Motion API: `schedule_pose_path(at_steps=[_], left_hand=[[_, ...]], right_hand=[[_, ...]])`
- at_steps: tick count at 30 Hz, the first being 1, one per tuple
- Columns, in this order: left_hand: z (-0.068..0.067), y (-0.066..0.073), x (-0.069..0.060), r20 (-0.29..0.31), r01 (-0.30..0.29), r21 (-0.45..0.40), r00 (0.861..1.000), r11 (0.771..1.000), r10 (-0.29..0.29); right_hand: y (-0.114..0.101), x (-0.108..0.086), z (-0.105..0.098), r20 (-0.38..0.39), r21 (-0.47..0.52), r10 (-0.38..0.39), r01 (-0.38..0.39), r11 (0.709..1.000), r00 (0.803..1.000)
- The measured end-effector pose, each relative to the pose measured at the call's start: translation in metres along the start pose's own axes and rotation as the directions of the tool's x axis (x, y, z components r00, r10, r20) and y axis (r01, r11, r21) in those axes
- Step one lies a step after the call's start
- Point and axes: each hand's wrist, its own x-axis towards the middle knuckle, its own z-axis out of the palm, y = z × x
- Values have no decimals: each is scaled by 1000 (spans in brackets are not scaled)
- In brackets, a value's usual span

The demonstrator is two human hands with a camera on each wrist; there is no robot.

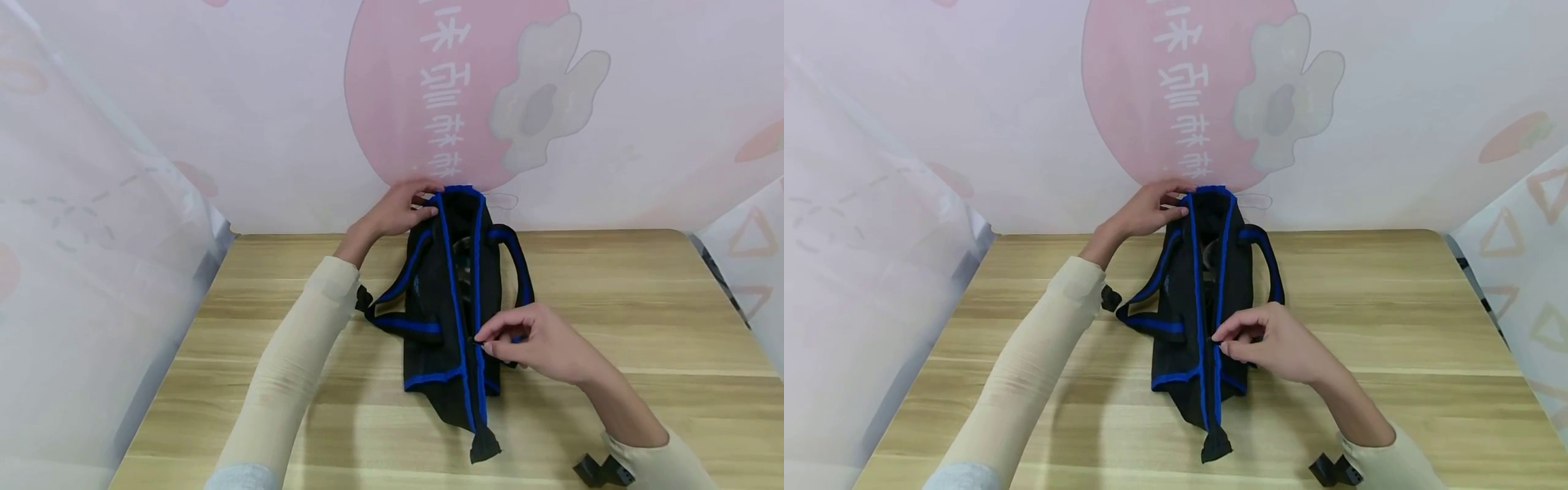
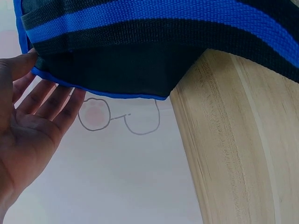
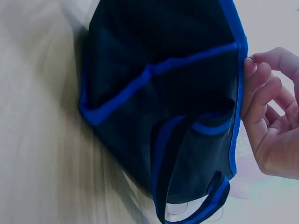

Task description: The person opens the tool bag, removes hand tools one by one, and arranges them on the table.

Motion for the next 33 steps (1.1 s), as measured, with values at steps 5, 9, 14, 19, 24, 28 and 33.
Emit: schedule_pose_path(at_steps=[5,9,14,19,24,28,33], left_hand=[[-1,0,-1,-3,2,9,1000,1000,-2],[-2,0,-1,-2,-2,14,1000,1000,2],[-1,-1,-2,-6,-2,13,1000,1000,2],[-1,-2,-3,-10,6,15,1000,1000,-6],[-1,-4,-3,-18,2,14,1000,1000,-2],[2,-2,-7,-28,14,18,1000,1000,-13],[8,6,-22,-88,6,51,996,999,-2]], right_hand=[[-2,-9,5,28,-3,1,-1,1000,1000],[-4,-17,9,51,-13,3,-2,1000,999],[-7,-25,14,86,15,-5,4,1000,996],[-7,-31,18,113,30,-11,8,1000,993],[-5,-34,20,117,31,-23,20,999,993],[-2,-33,15,132,25,-23,20,999,991],[-1,-29,4,79,-4,-50,51,999,996]])
